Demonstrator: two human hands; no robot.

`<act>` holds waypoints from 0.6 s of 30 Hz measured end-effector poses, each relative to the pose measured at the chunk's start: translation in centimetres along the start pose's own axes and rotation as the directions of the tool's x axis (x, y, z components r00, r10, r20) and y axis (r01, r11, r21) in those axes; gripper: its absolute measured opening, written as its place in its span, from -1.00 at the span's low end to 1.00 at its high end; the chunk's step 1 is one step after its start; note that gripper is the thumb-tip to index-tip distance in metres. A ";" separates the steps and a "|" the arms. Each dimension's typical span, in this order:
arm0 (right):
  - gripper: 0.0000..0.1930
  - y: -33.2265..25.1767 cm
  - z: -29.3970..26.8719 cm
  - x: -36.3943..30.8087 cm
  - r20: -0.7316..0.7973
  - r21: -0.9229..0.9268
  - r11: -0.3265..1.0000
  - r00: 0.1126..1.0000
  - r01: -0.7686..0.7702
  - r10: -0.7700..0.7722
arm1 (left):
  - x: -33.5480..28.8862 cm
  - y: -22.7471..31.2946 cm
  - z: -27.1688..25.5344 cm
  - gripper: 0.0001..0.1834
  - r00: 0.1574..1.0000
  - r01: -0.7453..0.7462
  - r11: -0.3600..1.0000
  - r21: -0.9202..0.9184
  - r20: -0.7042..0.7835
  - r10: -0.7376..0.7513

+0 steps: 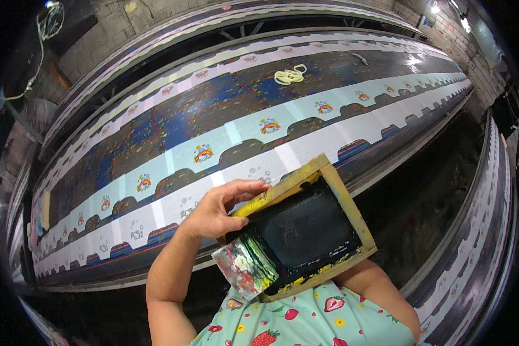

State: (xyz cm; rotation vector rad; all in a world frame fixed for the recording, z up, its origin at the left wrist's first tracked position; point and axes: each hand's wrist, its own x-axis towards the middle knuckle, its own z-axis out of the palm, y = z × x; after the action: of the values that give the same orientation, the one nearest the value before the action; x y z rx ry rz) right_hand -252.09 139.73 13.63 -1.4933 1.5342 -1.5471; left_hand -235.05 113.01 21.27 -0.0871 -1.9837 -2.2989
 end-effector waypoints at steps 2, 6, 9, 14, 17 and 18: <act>-0.52 -0.1 -1.3 -1.5 0.088 -0.017 0.999 0.995 0.041 -0.039 | 1.3 -0.8 1.4 -0.07 1.000 -0.006 1.000 0.011 0.000 0.006; -0.55 1.9 -6.7 -0.3 -0.025 -0.061 0.998 1.000 0.014 -0.015 | 4.2 -3.8 4.3 -0.07 1.000 0.023 0.999 -0.047 -0.016 -0.024; -0.57 2.9 -10.1 2.1 -0.156 -0.095 0.995 0.988 -0.004 -0.011 | 7.5 -5.1 6.5 -0.03 0.999 0.032 0.994 -0.102 0.038 -0.029; -0.61 1.6 -8.2 -0.5 0.073 -0.079 0.993 0.994 0.090 -0.084 | 9.5 -4.5 7.2 -0.03 0.998 0.014 0.997 -0.082 0.070 -0.008; -0.63 2.0 -9.1 -0.7 0.127 -0.063 0.995 0.989 0.081 -0.072 | 9.9 -4.5 6.4 -0.05 0.998 0.043 0.999 -0.029 0.049 -0.042; -0.64 2.5 -10.3 0.4 0.064 -0.074 0.995 0.996 0.059 -0.055 | 10.4 -4.5 6.1 -0.05 0.998 0.050 0.999 -0.015 0.051 -0.049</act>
State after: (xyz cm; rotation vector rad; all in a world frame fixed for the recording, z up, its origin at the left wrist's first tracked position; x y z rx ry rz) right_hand -262.32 142.50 13.89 -1.6252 1.5427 -1.4742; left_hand -246.06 119.27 18.86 -0.0988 -2.0133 -2.3665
